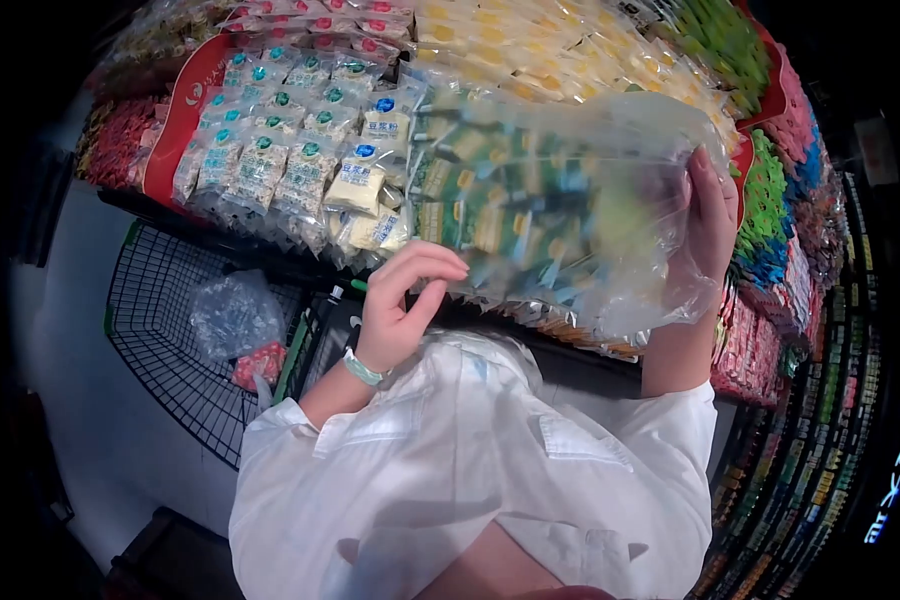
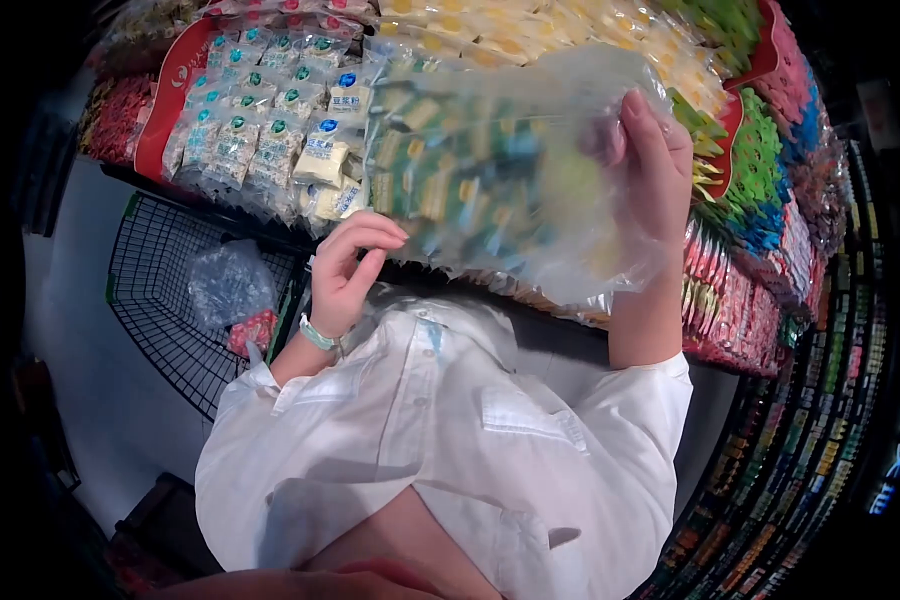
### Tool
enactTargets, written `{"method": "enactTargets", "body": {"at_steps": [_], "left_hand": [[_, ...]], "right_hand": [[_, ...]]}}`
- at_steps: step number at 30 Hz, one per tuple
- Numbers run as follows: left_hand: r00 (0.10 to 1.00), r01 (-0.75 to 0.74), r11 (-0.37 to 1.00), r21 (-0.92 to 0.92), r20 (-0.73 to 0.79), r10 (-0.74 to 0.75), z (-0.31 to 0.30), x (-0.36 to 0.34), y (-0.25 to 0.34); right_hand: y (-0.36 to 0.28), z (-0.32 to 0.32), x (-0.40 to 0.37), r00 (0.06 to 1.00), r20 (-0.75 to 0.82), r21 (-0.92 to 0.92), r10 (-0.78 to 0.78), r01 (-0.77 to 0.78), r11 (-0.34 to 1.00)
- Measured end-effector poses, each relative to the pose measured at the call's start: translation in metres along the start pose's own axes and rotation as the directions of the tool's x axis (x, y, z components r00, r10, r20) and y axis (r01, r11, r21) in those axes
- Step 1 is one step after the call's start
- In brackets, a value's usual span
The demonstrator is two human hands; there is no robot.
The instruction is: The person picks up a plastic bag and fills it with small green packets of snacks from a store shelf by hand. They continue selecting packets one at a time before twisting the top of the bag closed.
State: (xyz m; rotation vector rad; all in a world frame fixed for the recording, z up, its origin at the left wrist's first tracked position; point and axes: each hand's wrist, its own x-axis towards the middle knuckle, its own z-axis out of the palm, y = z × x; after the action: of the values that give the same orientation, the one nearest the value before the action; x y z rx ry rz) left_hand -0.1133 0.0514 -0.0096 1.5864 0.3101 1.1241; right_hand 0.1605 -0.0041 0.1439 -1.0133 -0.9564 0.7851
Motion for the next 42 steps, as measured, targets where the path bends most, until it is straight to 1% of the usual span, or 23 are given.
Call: {"method": "enactTargets", "body": {"at_steps": [2, 3, 4, 7, 8, 12, 17, 18, 20, 22, 24, 25, 26, 27, 28, 29, 30, 32, 33, 35, 37, 39, 42], "left_hand": [[0.986, 0.065, 0.998, -0.013, -0.151, -0.066, -0.012, -0.009, -0.001], [0.981, 0.047, 0.998, -0.032, -0.184, -0.052, -0.018, -0.011, 0.000], [0.984, 0.051, 0.999, -0.020, -0.169, -0.054, -0.025, -0.015, 0.003], [0.951, 0.036, 0.999, -0.018, -0.307, -0.040, -0.039, -0.019, 0.009], [0.944, 0.009, 1.000, -0.007, -0.331, -0.011, -0.045, -0.020, 0.010], [0.914, -0.102, 0.991, 0.088, -0.385, 0.129, -0.073, -0.011, 0.030], [0.936, -0.133, 0.922, 0.364, -0.259, 0.237, -0.085, 0.011, 0.075], [0.959, -0.103, 0.902, 0.418, -0.199, 0.202, -0.085, 0.013, 0.081], [0.974, -0.152, 0.839, 0.523, -0.064, 0.216, -0.073, 0.017, 0.095], [0.986, -0.158, 0.833, 0.531, 0.034, 0.165, -0.056, 0.015, 0.107], [0.981, -0.194, 0.803, 0.563, 0.099, 0.168, -0.036, 0.013, 0.123], [0.978, -0.210, 0.801, 0.561, 0.121, 0.172, -0.027, 0.011, 0.130], [0.974, -0.224, 0.799, 0.558, 0.144, 0.173, -0.018, 0.007, 0.136], [0.987, -0.141, 0.846, 0.515, 0.140, 0.080, -0.009, 0.002, 0.139], [0.989, -0.066, 0.930, 0.361, 0.147, 0.013, 0.000, -0.003, 0.138], [0.985, 0.015, 0.980, 0.197, 0.163, -0.048, 0.011, -0.009, 0.137], [0.984, 0.087, 0.976, 0.201, 0.135, -0.116, 0.020, -0.019, 0.138], [0.965, 0.230, 0.953, 0.199, 0.077, -0.249, 0.037, -0.038, 0.140], [0.966, 0.219, 0.954, 0.202, 0.095, -0.242, 0.047, -0.039, 0.133], [0.953, 0.290, 0.956, 0.048, 0.074, -0.293, 0.062, -0.054, 0.123], [0.937, 0.349, 0.910, -0.223, 0.052, -0.346, 0.074, -0.073, 0.111], [0.945, 0.316, 0.844, -0.433, 0.065, -0.320, 0.084, -0.073, 0.089], [0.980, 0.201, 0.918, -0.341, 0.063, -0.191, 0.102, -0.092, 0.080]], "right_hand": [[-0.013, 0.013, 0.014, 0.994, 0.107, 0.007, -0.011, 0.010, 1.000], [-0.022, 0.012, 0.024, 0.963, 0.268, 0.056, 0.024, -0.040, 0.998], [-0.032, 0.022, 0.029, 0.974, 0.225, 0.067, 0.000, -0.016, 0.998], [-0.063, 0.060, 0.040, 0.992, 0.101, -0.010, -0.081, 0.083, 0.997], [-0.073, 0.096, 0.031, 0.974, -0.168, -0.171, -0.153, 0.124, 0.977], [-0.100, 0.074, 0.040, 0.968, 0.168, -0.229, -0.189, 0.224, 0.947], [-0.126, 0.053, 0.030, 0.892, 0.434, -0.470, -0.125, 0.343, 0.813], [-0.127, 0.050, 0.028, 0.870, 0.482, -0.493, -0.105, 0.368, 0.788], [-0.121, 0.042, 0.022, 0.804, 0.583, -0.477, -0.116, 0.454, 0.753], [-0.109, 0.064, 0.008, 0.801, 0.558, -0.387, -0.217, 0.482, 0.787], [-0.108, 0.070, 0.011, 0.610, 0.785, -0.288, -0.111, 0.517, 0.806], [-0.099, 0.104, -0.018, 0.706, 0.685, -0.362, -0.179, 0.543, 0.758], [-0.087, 0.118, -0.029, 0.746, 0.632, -0.314, -0.210, 0.495, 0.810], [-0.081, 0.134, -0.042, 0.770, 0.601, -0.273, -0.212, 0.448, 0.851], [-0.073, 0.146, -0.053, 0.809, 0.542, -0.236, -0.227, 0.406, 0.883], [-0.071, 0.148, -0.060, 0.810, 0.569, -0.228, -0.144, 0.323, 0.919], [-0.068, 0.149, -0.065, 0.801, 0.596, -0.224, -0.061, 0.239, 0.945], [-0.049, 0.161, -0.083, 0.781, 0.618, -0.153, -0.087, 0.228, 0.962], [-0.039, 0.163, -0.086, 0.730, 0.672, -0.142, -0.128, 0.296, 0.945], [-0.026, 0.167, -0.101, 0.721, 0.665, -0.141, -0.194, 0.376, 0.916], [-0.021, 0.159, -0.117, 0.683, 0.713, -0.159, -0.156, 0.374, 0.914], [-0.017, 0.144, -0.132, 0.634, 0.753, -0.171, -0.176, 0.447, 0.878], [-0.013, 0.117, -0.154, 0.641, 0.752, -0.182, -0.152, 0.424, 0.887]]}}
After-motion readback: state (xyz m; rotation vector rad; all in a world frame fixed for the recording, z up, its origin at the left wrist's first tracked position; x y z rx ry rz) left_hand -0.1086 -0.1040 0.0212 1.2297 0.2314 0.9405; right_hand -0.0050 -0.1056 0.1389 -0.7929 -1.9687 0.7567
